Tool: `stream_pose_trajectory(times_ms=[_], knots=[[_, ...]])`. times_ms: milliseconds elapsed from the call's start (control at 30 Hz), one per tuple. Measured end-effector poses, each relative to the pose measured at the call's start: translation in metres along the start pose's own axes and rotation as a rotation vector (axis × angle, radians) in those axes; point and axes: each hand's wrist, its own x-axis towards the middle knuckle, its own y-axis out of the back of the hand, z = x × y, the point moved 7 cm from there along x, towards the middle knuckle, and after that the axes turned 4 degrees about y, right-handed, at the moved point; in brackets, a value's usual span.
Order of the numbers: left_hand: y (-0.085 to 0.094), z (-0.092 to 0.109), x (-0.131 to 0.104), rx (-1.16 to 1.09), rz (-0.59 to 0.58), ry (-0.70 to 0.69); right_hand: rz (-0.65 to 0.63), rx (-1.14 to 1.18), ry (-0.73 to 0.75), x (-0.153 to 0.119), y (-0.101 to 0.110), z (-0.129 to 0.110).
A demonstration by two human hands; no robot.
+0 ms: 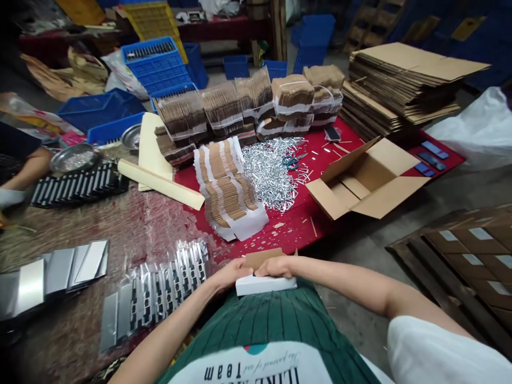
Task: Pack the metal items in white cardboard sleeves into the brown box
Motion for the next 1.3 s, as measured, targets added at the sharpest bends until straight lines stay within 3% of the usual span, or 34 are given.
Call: stream_pose_trajectory(times_ms=[67,100,167,200,233,367,500,533,633,700,767,833,900,967,1067,1167,1233,1300], knots=[[-0.005,-0.006,0.012,0.040,0.003,0.000,0.054,-0.057,0.108,-0.005,0.006,-0.011],[-0.004,-0.007,0.017,0.043,0.021,-0.012,0.163,-0.129,0.172,-0.010,0.016,-0.018],[0.003,-0.006,0.024,0.032,0.088,-0.048,0.573,-0.263,0.266,-0.032,0.049,-0.028],[0.007,-0.006,0.026,0.030,0.120,-0.055,0.696,-0.323,0.270,-0.042,0.058,-0.027],[0.010,-0.005,0.028,0.035,0.138,-0.054,0.725,-0.372,0.269,-0.047,0.061,-0.023],[0.001,0.003,0.035,0.192,0.048,-0.056,0.369,-0.327,0.285,-0.036,0.044,0.009],[-0.012,0.024,0.035,0.540,-0.065,-0.096,0.516,-0.085,0.131,-0.023,0.079,0.047],[-0.012,0.028,0.035,0.598,-0.088,-0.082,0.439,-0.066,0.106,-0.018,0.083,0.055],[-0.016,0.035,0.036,0.670,-0.265,-0.021,-0.059,0.002,-0.021,-0.008,0.071,0.077],[-0.024,0.036,0.040,0.704,-0.401,0.001,-0.301,0.012,-0.135,-0.009,0.061,0.089],[-0.029,0.030,0.048,0.835,-0.429,0.059,-0.436,-0.111,-0.229,-0.006,0.055,0.094],[-0.030,0.023,0.059,1.060,-0.348,0.128,-0.524,-0.324,-0.271,0.001,0.052,0.091],[-0.031,0.021,0.065,1.219,-0.274,0.142,-0.541,-0.514,-0.203,0.010,0.052,0.079],[-0.035,0.024,0.062,1.156,-0.252,0.087,-0.492,-0.545,-0.021,0.017,0.057,0.060],[-0.028,0.024,0.047,0.738,-0.155,0.073,-0.280,-0.252,0.187,0.026,0.085,0.042],[-0.002,0.014,0.033,0.444,0.213,0.090,0.201,-0.036,0.045,0.050,0.144,0.064],[0.014,0.006,0.027,0.524,0.513,0.051,0.516,-0.103,-0.112,0.068,0.178,0.084],[0.014,0.000,0.031,0.790,0.707,0.007,0.661,-0.244,-0.197,0.093,0.193,0.093]])
